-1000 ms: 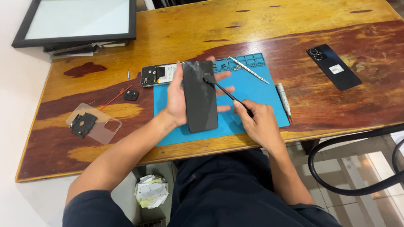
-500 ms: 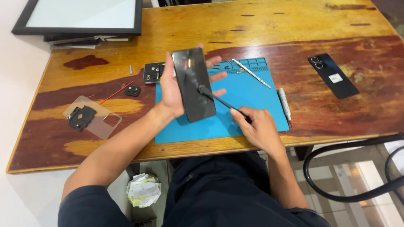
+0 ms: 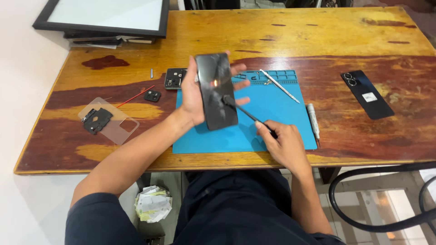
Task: The person uses a screwdriver to remove screws from a smartphone, then uses a prying tool to separate the screen from the frame. They lift the screen assembly and disconnect internal ribbon cables, then remove the battery from the chassis.
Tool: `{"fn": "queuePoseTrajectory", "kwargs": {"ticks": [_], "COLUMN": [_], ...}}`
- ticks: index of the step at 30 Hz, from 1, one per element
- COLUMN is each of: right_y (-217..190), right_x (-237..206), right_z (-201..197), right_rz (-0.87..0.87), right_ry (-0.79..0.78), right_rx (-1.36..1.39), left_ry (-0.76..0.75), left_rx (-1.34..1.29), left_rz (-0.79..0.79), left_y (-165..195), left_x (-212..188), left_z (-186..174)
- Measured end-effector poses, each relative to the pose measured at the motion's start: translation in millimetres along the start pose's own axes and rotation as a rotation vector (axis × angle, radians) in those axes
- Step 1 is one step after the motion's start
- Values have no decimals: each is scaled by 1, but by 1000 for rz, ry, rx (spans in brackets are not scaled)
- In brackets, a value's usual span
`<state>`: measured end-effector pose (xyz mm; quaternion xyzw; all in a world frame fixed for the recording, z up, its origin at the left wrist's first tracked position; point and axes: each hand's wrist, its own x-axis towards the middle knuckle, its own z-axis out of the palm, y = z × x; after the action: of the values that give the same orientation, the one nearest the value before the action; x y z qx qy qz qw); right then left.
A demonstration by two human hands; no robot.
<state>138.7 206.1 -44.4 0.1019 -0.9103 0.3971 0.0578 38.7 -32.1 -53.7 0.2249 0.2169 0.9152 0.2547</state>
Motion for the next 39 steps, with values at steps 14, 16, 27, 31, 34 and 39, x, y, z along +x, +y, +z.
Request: {"fn": "queuePoseTrajectory", "kwargs": {"ticks": [14,16,27,31,34,39], "right_y": [5,4,9,15,20,16], "right_x": [9,7,5,9,13,12], "right_z": [11,10,5,8,12,13], "right_rz": [-22,-55,-107,-38,-16,-25], "right_ry": [87,12,-57,67,204,172], "right_rx": [51,2,-77,6,92,102], "left_ry": [-51,-40,-13,-56,-18,-23], "left_rx": [32,36,16,97,181,166], "left_rz": [-219,-117,-2,-198,-380,-441], "left_y": [-13,-4,17,-1,-9,-4], "left_x": [-3,0,4,6,4,4], "left_z": [3,-3,-10,6,15,14]}}
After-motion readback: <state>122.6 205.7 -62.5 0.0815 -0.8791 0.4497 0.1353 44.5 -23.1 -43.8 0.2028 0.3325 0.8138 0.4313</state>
